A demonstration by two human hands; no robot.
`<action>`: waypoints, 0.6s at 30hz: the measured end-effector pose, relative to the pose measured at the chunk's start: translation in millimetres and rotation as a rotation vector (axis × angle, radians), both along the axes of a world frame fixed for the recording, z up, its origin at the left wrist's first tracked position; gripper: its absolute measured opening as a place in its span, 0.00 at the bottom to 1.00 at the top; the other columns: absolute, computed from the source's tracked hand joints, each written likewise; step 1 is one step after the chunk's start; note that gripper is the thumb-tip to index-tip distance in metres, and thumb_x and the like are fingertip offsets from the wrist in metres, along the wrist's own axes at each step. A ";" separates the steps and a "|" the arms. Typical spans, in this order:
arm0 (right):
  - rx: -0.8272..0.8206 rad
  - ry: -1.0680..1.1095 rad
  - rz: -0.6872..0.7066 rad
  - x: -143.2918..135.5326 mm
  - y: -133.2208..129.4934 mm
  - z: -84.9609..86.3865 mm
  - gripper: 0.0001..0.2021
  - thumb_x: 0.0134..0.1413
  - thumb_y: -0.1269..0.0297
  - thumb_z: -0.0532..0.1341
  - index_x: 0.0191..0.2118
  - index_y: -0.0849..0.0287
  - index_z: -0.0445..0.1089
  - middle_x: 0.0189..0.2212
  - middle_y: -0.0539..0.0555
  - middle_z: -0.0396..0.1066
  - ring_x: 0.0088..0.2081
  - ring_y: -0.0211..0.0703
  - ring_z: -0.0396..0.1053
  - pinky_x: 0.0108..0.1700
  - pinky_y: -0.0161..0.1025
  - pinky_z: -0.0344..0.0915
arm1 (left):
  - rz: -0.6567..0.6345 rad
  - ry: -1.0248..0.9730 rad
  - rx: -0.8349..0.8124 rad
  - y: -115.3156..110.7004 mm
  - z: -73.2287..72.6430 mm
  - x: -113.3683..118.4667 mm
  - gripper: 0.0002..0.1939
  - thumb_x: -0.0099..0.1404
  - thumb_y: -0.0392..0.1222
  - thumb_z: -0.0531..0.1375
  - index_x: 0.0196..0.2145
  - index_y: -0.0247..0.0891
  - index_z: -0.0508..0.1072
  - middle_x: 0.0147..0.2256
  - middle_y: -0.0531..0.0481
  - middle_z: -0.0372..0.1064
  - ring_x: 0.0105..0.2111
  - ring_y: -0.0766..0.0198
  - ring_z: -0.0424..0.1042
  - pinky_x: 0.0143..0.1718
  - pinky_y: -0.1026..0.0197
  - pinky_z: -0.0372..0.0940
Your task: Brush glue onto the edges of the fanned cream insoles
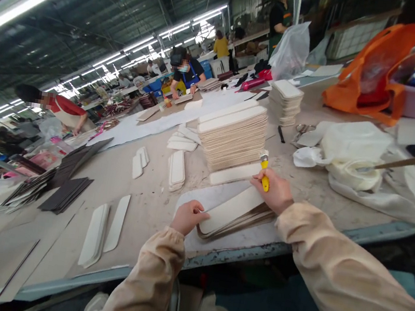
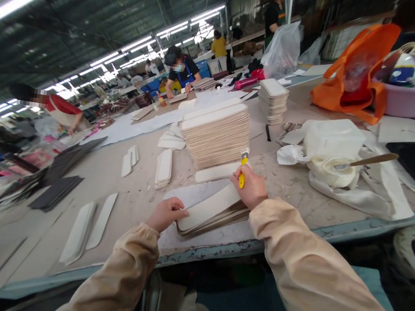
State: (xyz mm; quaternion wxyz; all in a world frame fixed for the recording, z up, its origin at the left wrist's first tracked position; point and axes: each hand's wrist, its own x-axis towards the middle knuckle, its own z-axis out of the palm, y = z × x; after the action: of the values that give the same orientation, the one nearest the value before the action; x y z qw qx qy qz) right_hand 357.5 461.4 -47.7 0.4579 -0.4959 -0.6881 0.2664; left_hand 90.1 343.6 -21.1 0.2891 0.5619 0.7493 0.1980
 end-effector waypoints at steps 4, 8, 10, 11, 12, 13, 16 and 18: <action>0.012 -0.031 -0.001 0.3 1.2 -3.0 0.11 0.51 0.54 0.61 0.32 0.54 0.62 0.34 0.52 0.75 0.35 0.48 0.73 0.40 0.45 0.66 | 0.004 0.026 -0.005 -2.3 -3.4 2.5 0.13 0.52 0.48 0.64 0.30 0.37 0.71 0.20 0.58 0.65 0.22 0.68 0.65 0.25 0.65 0.56; 0.003 -0.107 -0.015 0.8 1.5 -4.0 0.11 0.51 0.54 0.60 0.31 0.54 0.63 0.31 0.52 0.74 0.33 0.49 0.72 0.38 0.44 0.65 | 0.001 0.081 0.014 -4.2 -2.8 5.2 0.13 0.52 0.50 0.63 0.30 0.38 0.72 0.21 0.57 0.66 0.24 0.67 0.65 0.27 0.64 0.56; -0.005 -0.143 -0.019 0.9 1.4 -5.0 0.10 0.52 0.53 0.60 0.32 0.54 0.63 0.30 0.51 0.73 0.32 0.48 0.71 0.36 0.43 0.64 | -0.018 0.127 0.044 -4.9 -1.2 5.7 0.13 0.54 0.51 0.62 0.30 0.38 0.73 0.22 0.56 0.67 0.25 0.66 0.66 0.29 0.63 0.57; -0.008 -0.160 -0.018 1.0 1.4 -5.7 0.10 0.52 0.53 0.59 0.32 0.54 0.63 0.30 0.51 0.73 0.31 0.47 0.71 0.35 0.42 0.64 | -0.030 0.142 0.062 -5.2 -0.5 5.4 0.13 0.56 0.51 0.60 0.30 0.38 0.73 0.24 0.54 0.68 0.26 0.65 0.66 0.30 0.63 0.57; -0.010 -0.174 -0.014 1.1 1.6 -6.6 0.10 0.53 0.53 0.59 0.32 0.54 0.63 0.30 0.51 0.73 0.31 0.47 0.70 0.34 0.41 0.63 | -0.038 0.148 0.077 -5.5 0.0 4.8 0.13 0.57 0.50 0.58 0.31 0.38 0.73 0.25 0.53 0.69 0.27 0.65 0.66 0.31 0.63 0.58; -0.009 -0.185 -0.012 1.2 1.8 -7.4 0.10 0.54 0.53 0.58 0.32 0.54 0.62 0.30 0.50 0.73 0.30 0.46 0.70 0.34 0.41 0.63 | -0.043 0.142 0.087 -5.9 0.2 3.7 0.13 0.59 0.50 0.56 0.31 0.38 0.74 0.27 0.52 0.70 0.28 0.65 0.67 0.33 0.63 0.59; -0.004 -0.201 -0.010 1.6 3.0 -9.7 0.10 0.54 0.53 0.57 0.32 0.54 0.62 0.30 0.50 0.72 0.30 0.45 0.70 0.33 0.39 0.62 | -0.034 0.112 0.083 -8.0 -1.5 -0.9 0.16 0.63 0.48 0.51 0.35 0.37 0.75 0.31 0.50 0.72 0.30 0.65 0.68 0.34 0.63 0.61; -0.009 -0.208 -0.016 1.6 3.8 -10.7 0.10 0.54 0.54 0.58 0.32 0.54 0.63 0.30 0.50 0.72 0.29 0.44 0.69 0.33 0.38 0.61 | -0.026 0.100 0.073 -10.5 -3.7 -4.1 0.16 0.62 0.48 0.53 0.39 0.36 0.75 0.33 0.48 0.72 0.29 0.65 0.68 0.34 0.63 0.62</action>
State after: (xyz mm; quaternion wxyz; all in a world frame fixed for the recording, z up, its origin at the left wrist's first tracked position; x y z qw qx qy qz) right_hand 359.1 465.2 -58.3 0.3840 -0.5283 -0.7267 0.2131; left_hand 86.1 333.1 -24.9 0.2333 0.5910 0.7477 0.1929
